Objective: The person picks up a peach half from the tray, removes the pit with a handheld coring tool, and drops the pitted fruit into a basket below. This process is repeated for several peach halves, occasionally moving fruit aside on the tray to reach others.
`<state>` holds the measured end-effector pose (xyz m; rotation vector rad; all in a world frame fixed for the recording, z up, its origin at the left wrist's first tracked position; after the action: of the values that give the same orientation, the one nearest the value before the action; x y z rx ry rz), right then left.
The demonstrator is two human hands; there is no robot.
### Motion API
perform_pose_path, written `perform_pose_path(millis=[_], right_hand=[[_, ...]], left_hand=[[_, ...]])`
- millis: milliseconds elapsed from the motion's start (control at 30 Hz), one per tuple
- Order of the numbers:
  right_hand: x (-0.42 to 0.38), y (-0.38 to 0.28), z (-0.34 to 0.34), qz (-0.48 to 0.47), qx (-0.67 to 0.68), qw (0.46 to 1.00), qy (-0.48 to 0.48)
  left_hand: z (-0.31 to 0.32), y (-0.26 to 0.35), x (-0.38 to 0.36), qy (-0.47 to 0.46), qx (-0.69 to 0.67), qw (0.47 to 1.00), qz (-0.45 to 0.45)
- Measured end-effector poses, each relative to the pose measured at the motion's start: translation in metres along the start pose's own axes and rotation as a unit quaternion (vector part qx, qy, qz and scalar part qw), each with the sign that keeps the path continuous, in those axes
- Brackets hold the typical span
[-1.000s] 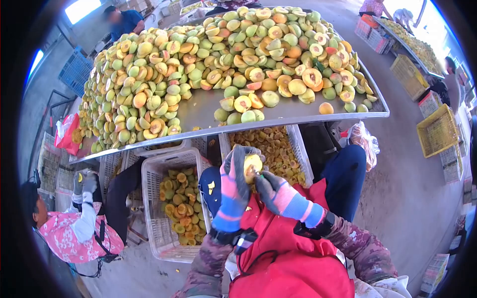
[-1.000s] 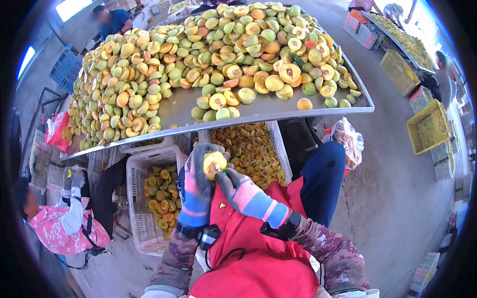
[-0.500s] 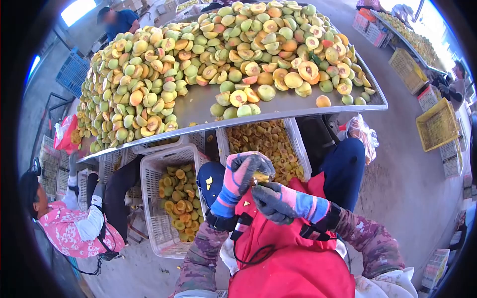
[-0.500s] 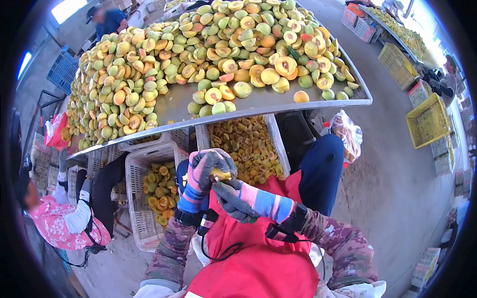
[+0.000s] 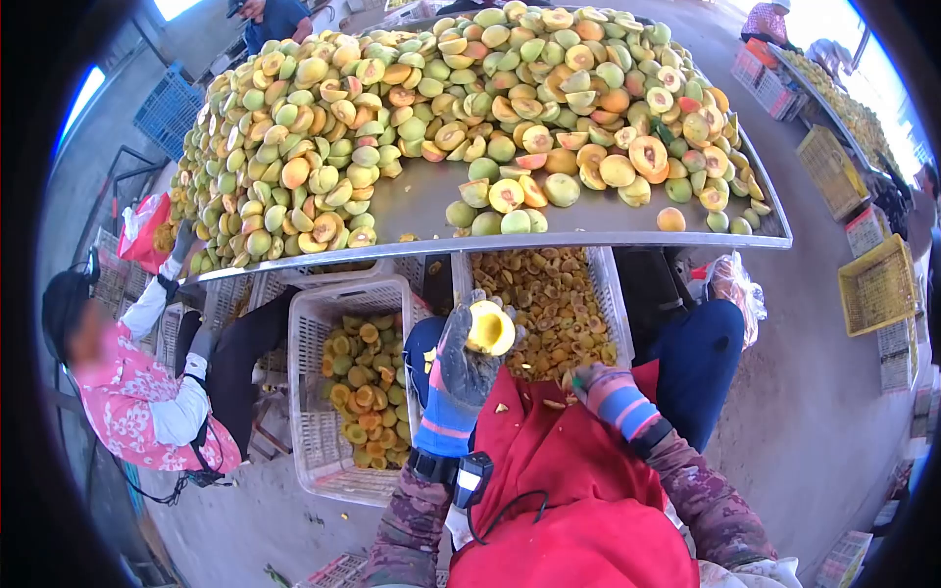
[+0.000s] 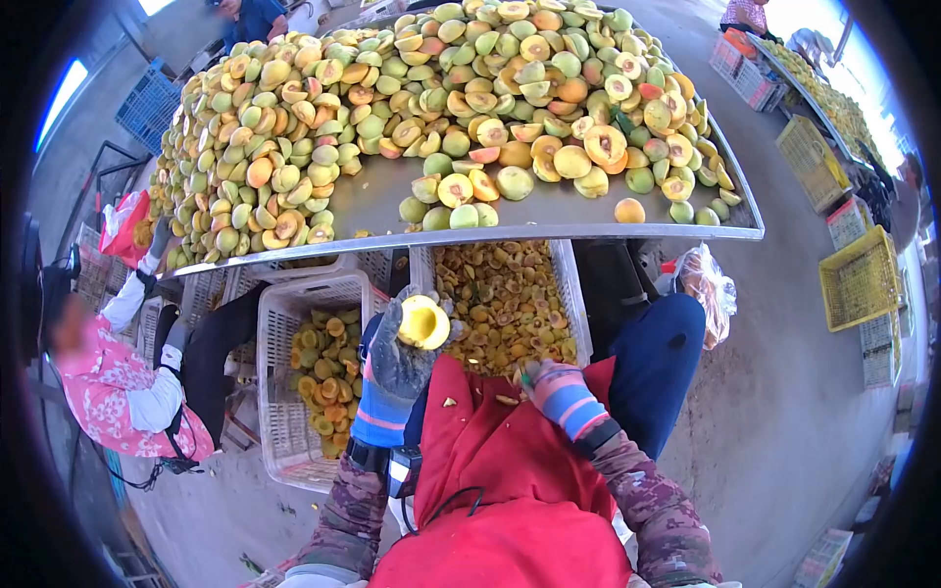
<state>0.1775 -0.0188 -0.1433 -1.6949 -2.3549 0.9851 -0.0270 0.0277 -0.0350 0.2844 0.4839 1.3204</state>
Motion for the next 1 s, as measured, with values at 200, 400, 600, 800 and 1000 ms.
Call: perform_pose_path(millis=[200, 400, 600, 800, 1000], right_hand=[[-0.002, -0.094, -0.108, -0.051, 0.172, 0.980, 0.080], [0.013, -0.124, -0.108, -0.117, 0.037, 0.982, 0.142], [0.070, -0.049, -0.061, 0.059, -0.045, 0.995, 0.071], [0.065, 0.033, 0.008, 0.116, -0.111, 0.987, -0.007], [0.055, 0.006, -0.012, 0.013, 0.096, 0.988, 0.122]], left_hand=[[0.041, 0.016, -0.027, -0.076, 0.388, 0.907, 0.146], [0.029, 0.007, -0.025, -0.044, 0.393, 0.913, 0.100], [0.040, 0.022, -0.047, -0.079, 0.684, 0.674, 0.267], [-0.138, 0.108, -0.078, 0.197, 0.521, 0.812, 0.173], [-0.045, 0.169, 0.006, 0.145, 0.792, 0.531, 0.264]])
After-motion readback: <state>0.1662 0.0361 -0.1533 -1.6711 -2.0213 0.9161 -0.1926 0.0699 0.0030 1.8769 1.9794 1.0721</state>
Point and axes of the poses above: each hand's wrist, its own x-axis towards the middle knuckle, its own z-axis out of the palm, y = z × x, the point moved 6 cm from there along x, towards the middle knuckle, and after that the axes turned 8 degrees about -y, right-handed, at the moved point
